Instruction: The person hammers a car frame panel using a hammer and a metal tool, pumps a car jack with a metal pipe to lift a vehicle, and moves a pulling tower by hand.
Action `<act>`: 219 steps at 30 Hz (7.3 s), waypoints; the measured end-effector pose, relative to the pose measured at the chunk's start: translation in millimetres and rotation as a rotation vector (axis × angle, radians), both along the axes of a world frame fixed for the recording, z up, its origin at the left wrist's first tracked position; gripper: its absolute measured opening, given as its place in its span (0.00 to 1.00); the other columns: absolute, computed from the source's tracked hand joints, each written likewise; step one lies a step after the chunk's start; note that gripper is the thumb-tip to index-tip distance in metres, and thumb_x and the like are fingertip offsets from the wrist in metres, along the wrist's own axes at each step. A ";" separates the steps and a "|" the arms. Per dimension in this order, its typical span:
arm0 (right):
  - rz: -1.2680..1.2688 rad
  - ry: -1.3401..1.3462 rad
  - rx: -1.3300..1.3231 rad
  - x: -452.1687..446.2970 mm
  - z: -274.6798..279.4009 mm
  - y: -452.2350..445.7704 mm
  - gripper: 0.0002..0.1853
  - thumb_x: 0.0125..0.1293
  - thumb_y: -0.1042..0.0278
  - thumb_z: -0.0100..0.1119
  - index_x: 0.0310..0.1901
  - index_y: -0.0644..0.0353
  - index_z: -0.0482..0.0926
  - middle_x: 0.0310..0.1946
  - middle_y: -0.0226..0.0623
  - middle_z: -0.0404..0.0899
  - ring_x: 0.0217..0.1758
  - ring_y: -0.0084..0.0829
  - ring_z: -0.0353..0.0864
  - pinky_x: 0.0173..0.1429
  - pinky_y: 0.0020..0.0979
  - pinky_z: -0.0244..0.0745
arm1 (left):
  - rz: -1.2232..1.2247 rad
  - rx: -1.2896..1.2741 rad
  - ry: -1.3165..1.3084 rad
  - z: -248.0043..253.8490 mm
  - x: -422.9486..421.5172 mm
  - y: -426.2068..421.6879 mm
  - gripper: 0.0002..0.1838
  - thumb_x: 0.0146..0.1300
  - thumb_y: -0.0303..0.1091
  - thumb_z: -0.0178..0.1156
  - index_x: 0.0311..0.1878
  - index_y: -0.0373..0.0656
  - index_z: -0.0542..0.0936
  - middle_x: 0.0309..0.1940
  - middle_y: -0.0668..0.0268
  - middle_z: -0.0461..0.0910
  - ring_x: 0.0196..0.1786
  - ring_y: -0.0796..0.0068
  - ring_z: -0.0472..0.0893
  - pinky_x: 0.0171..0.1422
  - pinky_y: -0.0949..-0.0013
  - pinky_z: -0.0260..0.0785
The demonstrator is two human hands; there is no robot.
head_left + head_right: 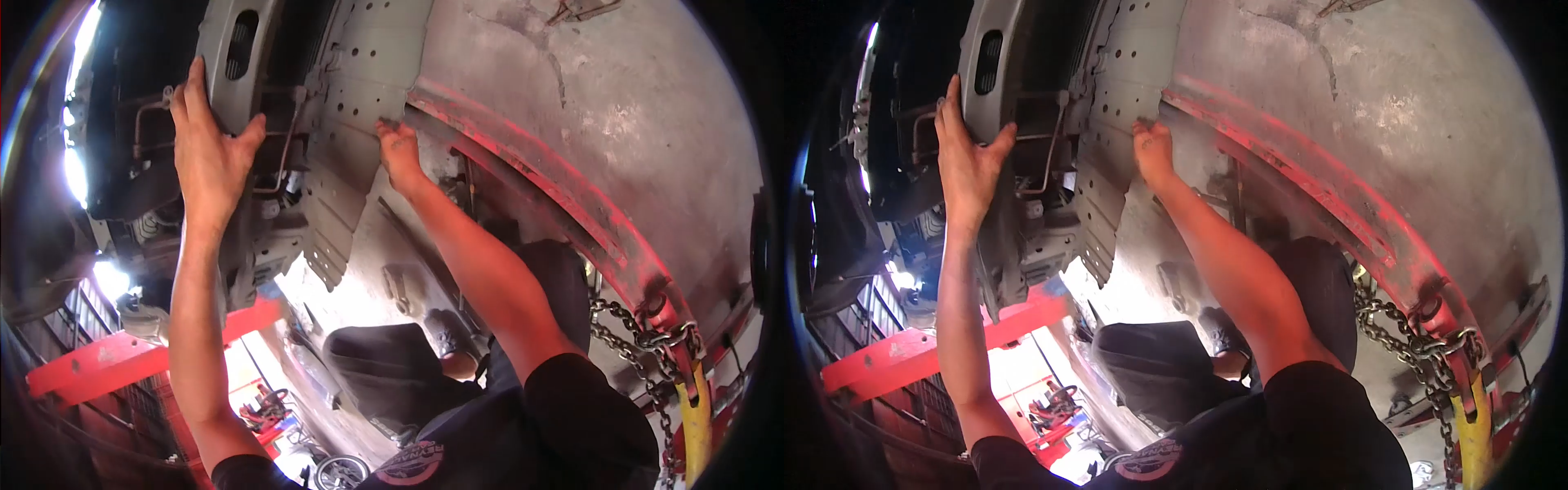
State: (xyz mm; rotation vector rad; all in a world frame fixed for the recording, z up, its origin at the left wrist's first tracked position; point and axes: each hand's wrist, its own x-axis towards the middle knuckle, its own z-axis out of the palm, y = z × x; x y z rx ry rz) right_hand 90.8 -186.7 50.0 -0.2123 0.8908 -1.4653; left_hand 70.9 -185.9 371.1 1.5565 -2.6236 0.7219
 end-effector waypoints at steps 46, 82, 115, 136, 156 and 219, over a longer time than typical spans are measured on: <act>0.579 0.481 -0.178 -26.0 14.7 47.3 0.17 0.76 0.59 0.49 0.58 0.59 0.73 0.35 0.34 0.78 0.31 0.30 0.76 0.35 0.32 0.69 | 0.086 1.045 0.786 -276.7 264.2 436.3 0.19 0.63 0.38 0.63 0.55 0.41 0.79 0.40 0.53 0.84 0.48 0.48 0.83 0.51 0.48 0.75; 0.967 1.920 -0.108 14.0 -146.7 377.8 0.28 0.65 0.61 0.55 0.67 0.59 0.73 0.72 0.46 0.66 0.78 0.54 0.55 0.69 0.62 0.65 | 0.016 1.199 0.622 -338.5 198.3 364.8 0.22 0.66 0.42 0.62 0.59 0.40 0.79 0.46 0.47 0.84 0.52 0.46 0.82 0.55 0.51 0.73; -0.103 1.958 0.467 -254.6 189.4 710.0 0.08 0.65 0.70 0.60 0.43 0.63 0.82 0.33 0.46 0.84 0.37 0.49 0.84 0.41 0.42 0.79 | -0.401 1.152 0.352 -394.5 3.2 399.1 0.18 0.65 0.31 0.59 0.58 0.39 0.80 0.50 0.44 0.83 0.54 0.44 0.82 0.60 0.50 0.73; 0.046 1.363 0.829 -112.5 414.9 944.9 0.17 0.57 0.70 0.61 0.50 0.58 0.81 0.46 0.46 0.83 0.55 0.45 0.80 0.59 0.44 0.75 | -0.650 1.622 0.091 127.0 -88.6 661.1 0.16 0.67 0.30 0.54 0.54 0.35 0.81 0.47 0.44 0.83 0.52 0.44 0.82 0.58 0.53 0.74; -0.313 0.585 1.335 -428.6 313.2 1380.3 0.25 0.54 0.64 0.64 0.54 0.63 0.81 0.40 0.58 0.84 0.42 0.50 0.86 0.50 0.43 0.79 | -0.565 1.562 -0.079 151.6 -365.3 897.5 0.17 0.66 0.35 0.63 0.55 0.38 0.81 0.51 0.47 0.81 0.57 0.48 0.79 0.64 0.55 0.70; -0.217 0.715 1.231 -990.0 48.8 1128.2 0.28 0.64 0.45 0.59 0.52 0.65 0.80 0.49 0.58 0.83 0.55 0.57 0.81 0.60 0.48 0.76 | -0.210 1.339 -0.547 -71.3 -711.8 957.0 0.22 0.63 0.48 0.61 0.53 0.42 0.82 0.52 0.50 0.82 0.57 0.49 0.81 0.61 0.50 0.73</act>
